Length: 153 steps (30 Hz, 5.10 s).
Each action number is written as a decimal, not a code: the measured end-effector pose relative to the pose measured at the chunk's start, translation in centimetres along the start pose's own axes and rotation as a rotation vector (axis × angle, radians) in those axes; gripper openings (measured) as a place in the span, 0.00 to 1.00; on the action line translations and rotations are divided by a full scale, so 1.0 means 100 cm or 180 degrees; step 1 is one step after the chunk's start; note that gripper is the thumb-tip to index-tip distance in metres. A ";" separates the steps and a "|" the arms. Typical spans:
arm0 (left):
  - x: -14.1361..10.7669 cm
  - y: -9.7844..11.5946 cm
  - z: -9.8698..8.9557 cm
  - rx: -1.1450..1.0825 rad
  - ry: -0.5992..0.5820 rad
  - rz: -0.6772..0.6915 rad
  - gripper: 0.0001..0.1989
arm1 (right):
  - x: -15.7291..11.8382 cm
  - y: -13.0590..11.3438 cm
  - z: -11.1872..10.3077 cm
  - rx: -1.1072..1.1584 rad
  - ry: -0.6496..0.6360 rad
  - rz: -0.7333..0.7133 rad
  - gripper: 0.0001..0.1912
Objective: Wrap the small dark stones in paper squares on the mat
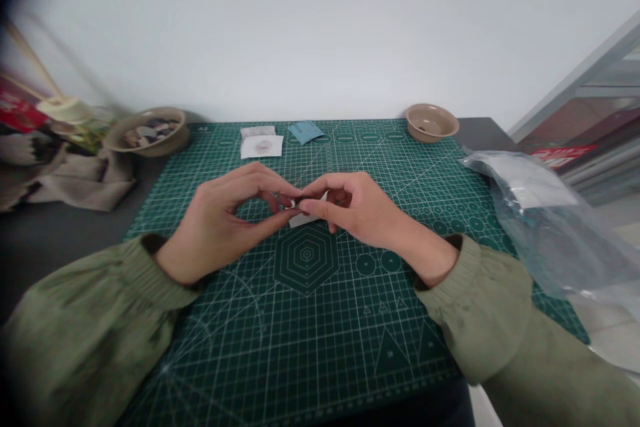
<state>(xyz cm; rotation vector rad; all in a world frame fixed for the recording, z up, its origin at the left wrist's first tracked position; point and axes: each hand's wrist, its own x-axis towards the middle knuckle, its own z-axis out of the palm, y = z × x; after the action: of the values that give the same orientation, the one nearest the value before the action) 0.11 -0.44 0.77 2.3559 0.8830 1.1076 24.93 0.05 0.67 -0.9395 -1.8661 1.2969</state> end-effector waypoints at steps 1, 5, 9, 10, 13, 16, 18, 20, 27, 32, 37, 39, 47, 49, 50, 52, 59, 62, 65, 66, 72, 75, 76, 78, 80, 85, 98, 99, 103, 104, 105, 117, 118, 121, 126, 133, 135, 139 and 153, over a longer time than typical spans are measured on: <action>0.000 -0.001 0.000 -0.0061 0.0034 -0.0043 0.09 | 0.000 0.000 0.000 -0.0081 0.0054 -0.0041 0.20; -0.001 -0.002 0.002 -0.0292 0.0083 -0.0197 0.10 | -0.001 0.000 0.000 -0.0478 0.0264 -0.0319 0.20; 0.000 -0.001 0.000 -0.0291 0.0062 -0.0179 0.10 | -0.002 0.001 0.001 -0.0731 0.0410 -0.0540 0.17; 0.000 0.000 0.000 -0.0276 0.0062 -0.0160 0.10 | -0.002 0.001 0.001 -0.0757 0.0418 -0.0607 0.16; 0.000 0.002 -0.001 -0.0261 0.0117 -0.0131 0.09 | -0.002 0.001 0.000 -0.0799 0.0407 -0.0835 0.14; -0.001 0.002 -0.001 -0.0322 0.0217 -0.0163 0.08 | -0.002 -0.001 0.000 -0.0858 0.0378 -0.0943 0.12; -0.001 0.002 0.000 -0.0388 0.0248 -0.0203 0.08 | -0.002 -0.002 0.000 -0.0863 0.0356 -0.0944 0.12; -0.001 0.001 0.001 -0.0431 0.0249 -0.0237 0.08 | -0.001 -0.003 0.000 -0.0809 0.0330 -0.0928 0.13; -0.003 0.002 0.002 -0.0384 0.0219 -0.0269 0.09 | -0.001 0.000 0.003 -0.0390 0.0514 -0.0700 0.19; -0.004 0.001 0.000 -0.0308 0.0173 -0.0270 0.10 | -0.001 0.001 0.002 -0.0115 0.0575 -0.0621 0.21; -0.003 0.002 0.000 -0.0508 0.0236 -0.0319 0.09 | -0.002 -0.003 0.001 -0.0093 0.0476 -0.0549 0.23; -0.003 0.003 0.001 -0.0593 0.0324 -0.0332 0.10 | -0.004 -0.005 0.001 -0.0044 0.0505 -0.0560 0.21; -0.004 0.003 0.005 -0.0793 0.0508 -0.0326 0.11 | -0.005 -0.006 0.001 0.0076 0.0603 -0.0534 0.17; -0.004 0.002 0.005 -0.0793 0.0503 -0.0339 0.11 | -0.005 -0.005 0.001 0.0051 0.0608 -0.0536 0.17; -0.004 0.002 0.004 -0.0780 0.0494 -0.0350 0.11 | -0.006 -0.005 0.001 0.0040 0.0612 -0.0542 0.17; -0.004 0.003 0.004 -0.0733 0.0458 -0.0368 0.10 | -0.006 -0.005 0.001 0.0008 0.0630 -0.0543 0.18; -0.004 0.001 0.003 -0.0532 0.0234 -0.0279 0.09 | -0.003 -0.003 0.001 -0.0305 0.0652 -0.0445 0.17; -0.002 0.001 0.002 -0.0396 0.0152 -0.0135 0.08 | -0.001 -0.002 0.002 -0.0345 0.0590 -0.0318 0.15; 0.000 0.001 0.002 -0.0070 0.0109 0.0065 0.06 | 0.000 0.000 0.002 -0.0214 0.0382 -0.0232 0.15; 0.001 0.001 0.002 0.0011 0.0109 0.0126 0.06 | 0.001 0.000 0.003 -0.0197 0.0320 -0.0214 0.16; -0.001 -0.009 0.007 0.0191 -0.0070 -0.0227 0.16 | 0.003 0.006 0.000 -0.0730 0.0517 -0.0164 0.16; -0.003 -0.016 0.005 0.0435 -0.0575 -0.0214 0.13 | 0.003 0.008 -0.002 -0.1029 0.0856 -0.0332 0.11; -0.003 -0.017 0.004 0.0476 -0.0702 -0.0186 0.10 | 0.003 0.008 -0.003 -0.1048 0.0908 -0.0392 0.10; -0.003 -0.019 0.004 0.0490 -0.0736 -0.0191 0.10 | 0.001 0.004 -0.004 -0.0963 0.0884 -0.0418 0.09; -0.003 -0.018 0.004 0.0512 -0.0664 -0.0230 0.12 | 0.001 -0.003 -0.005 -0.0747 0.0779 -0.0356 0.09; -0.003 -0.020 0.006 0.0599 -0.0535 -0.0164 0.12 | 0.011 -0.011 -0.006 -0.1080 0.0523 -0.0556 0.12; -0.004 -0.021 0.006 0.0859 -0.0474 -0.0063 0.12 | 0.020 0.019 -0.015 -0.2309 0.0295 -0.1180 0.05; -0.004 -0.021 0.006 0.0861 -0.0460 -0.0069 0.12 | 0.019 0.017 -0.015 -0.2319 0.0291 -0.1177 0.05; -0.004 -0.021 0.006 0.0896 -0.0443 -0.0128 0.13 | 0.020 0.014 -0.011 -0.2317 0.0294 -0.1214 0.04; -0.004 -0.021 0.006 0.0898 -0.0444 -0.0137 0.13 | 0.021 0.014 -0.011 -0.2313 0.0275 -0.1240 0.04; -0.004 -0.022 0.006 0.0896 -0.0445 -0.0145 0.13 | 0.021 0.014 -0.010 -0.2311 0.0252 -0.1265 0.04; -0.005 -0.023 0.006 0.0858 -0.0470 -0.0154 0.13 | 0.020 0.020 -0.011 -0.2294 0.0230 -0.1219 0.05; -0.005 -0.023 0.006 0.0869 -0.0471 -0.0161 0.13 | 0.020 0.020 -0.010 -0.2299 0.0231 -0.1225 0.05; -0.005 -0.023 0.006 0.0914 -0.0482 -0.0173 0.14 | 0.022 0.019 -0.008 -0.2318 0.0195 -0.1259 0.04; -0.004 -0.021 0.006 0.0927 -0.0495 -0.0246 0.14 | 0.023 0.017 -0.007 -0.2416 0.0139 -0.1213 0.04; -0.004 -0.021 0.006 0.0978 -0.0532 -0.0264 0.15 | 0.022 0.015 -0.008 -0.2538 0.0087 -0.1275 0.04; -0.004 -0.021 0.006 0.0954 -0.0539 -0.0271 0.15 | 0.023 0.015 -0.008 -0.2541 0.0089 -0.1289 0.04; -0.004 -0.021 0.007 0.0996 -0.0505 -0.0254 0.14 | 0.023 0.015 -0.007 -0.2530 0.0123 -0.1301 0.04; -0.005 -0.020 0.007 0.0966 -0.0513 -0.0298 0.14 | 0.022 0.012 -0.005 -0.2524 0.0142 -0.1215 0.04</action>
<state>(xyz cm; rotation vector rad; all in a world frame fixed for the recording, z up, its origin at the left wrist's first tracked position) -0.37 0.63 -1.11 2.5696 1.1567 0.7790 24.37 2.45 -0.05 -0.8958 -2.4144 0.2841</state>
